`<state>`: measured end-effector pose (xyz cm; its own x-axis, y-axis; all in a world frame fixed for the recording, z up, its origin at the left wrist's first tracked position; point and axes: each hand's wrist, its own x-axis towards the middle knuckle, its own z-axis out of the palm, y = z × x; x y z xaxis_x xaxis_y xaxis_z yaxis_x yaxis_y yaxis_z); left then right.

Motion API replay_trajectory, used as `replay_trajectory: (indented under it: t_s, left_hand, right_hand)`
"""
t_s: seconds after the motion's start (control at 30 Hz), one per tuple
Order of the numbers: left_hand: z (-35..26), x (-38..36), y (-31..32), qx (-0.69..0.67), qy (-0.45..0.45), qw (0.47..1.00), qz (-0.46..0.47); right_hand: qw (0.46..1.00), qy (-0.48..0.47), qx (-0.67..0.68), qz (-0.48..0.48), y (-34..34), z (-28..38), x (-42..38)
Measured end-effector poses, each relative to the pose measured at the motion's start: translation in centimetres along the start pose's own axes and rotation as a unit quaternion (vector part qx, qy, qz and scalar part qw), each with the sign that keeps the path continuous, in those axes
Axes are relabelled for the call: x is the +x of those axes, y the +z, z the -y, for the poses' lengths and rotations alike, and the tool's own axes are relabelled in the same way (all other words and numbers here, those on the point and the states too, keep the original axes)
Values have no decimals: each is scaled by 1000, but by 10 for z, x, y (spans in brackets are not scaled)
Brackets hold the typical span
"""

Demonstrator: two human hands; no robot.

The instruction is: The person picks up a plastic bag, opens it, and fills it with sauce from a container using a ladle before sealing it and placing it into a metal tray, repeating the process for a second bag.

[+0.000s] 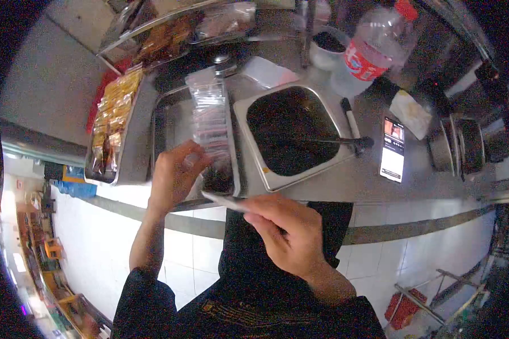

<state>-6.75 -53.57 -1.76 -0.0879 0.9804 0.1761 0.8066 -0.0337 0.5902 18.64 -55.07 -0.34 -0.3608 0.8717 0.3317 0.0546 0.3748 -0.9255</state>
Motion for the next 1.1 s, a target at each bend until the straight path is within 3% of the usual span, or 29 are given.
replay_trajectory:
  t_s: [0.07, 0.2, 0.4, 0.5, 0.57, 0.7, 0.77, 0.9, 0.97, 1.03, 1.1]
  left_hand:
    - [7, 1, 1, -23, 38, 999, -20]
    - [18, 3, 0, -69, 7, 998, -7]
    - [21, 3, -10, -101, 15, 994, 32]
    - [24, 4, -14, -87, -17, 994, 64]
    - [25, 3, -15, -127, -33, 990, 56]
    - [35, -7, -14, -202, -109, 973, 0]
    - [31, -18, -15, -175, -75, 982, -1]
    - [18, -30, 0, -54, -44, 997, -30]
    - [22, -26, 7, -40, -54, 996, -51]
    - [18, -25, 8, -46, -67, 994, -78]
    - [11, -26, 3, -36, -74, 990, -113]
  right_hand:
    - [1000, -12, 7, -3, 17, -7, 11]
    - [998, -13, 57, 38, 44, -28, 20]
    - [992, 11, -123, 18, 72, -39, 23]
    - [985, -4, -170, -15, 77, -43, 24]
    - [988, 15, -153, -29, 79, -43, 26]
    - [983, -43, -171, -45, 83, -52, 34]
    - [984, -38, -163, -56, 83, -48, 30]
    - [984, -120, -125, -31, 66, -52, -11]
    - [986, -125, -110, 31, 52, -64, -42]
    - [982, -78, -131, 114, 29, -79, -67]
    - [971, 17, -207, 122, -3, -114, -92]
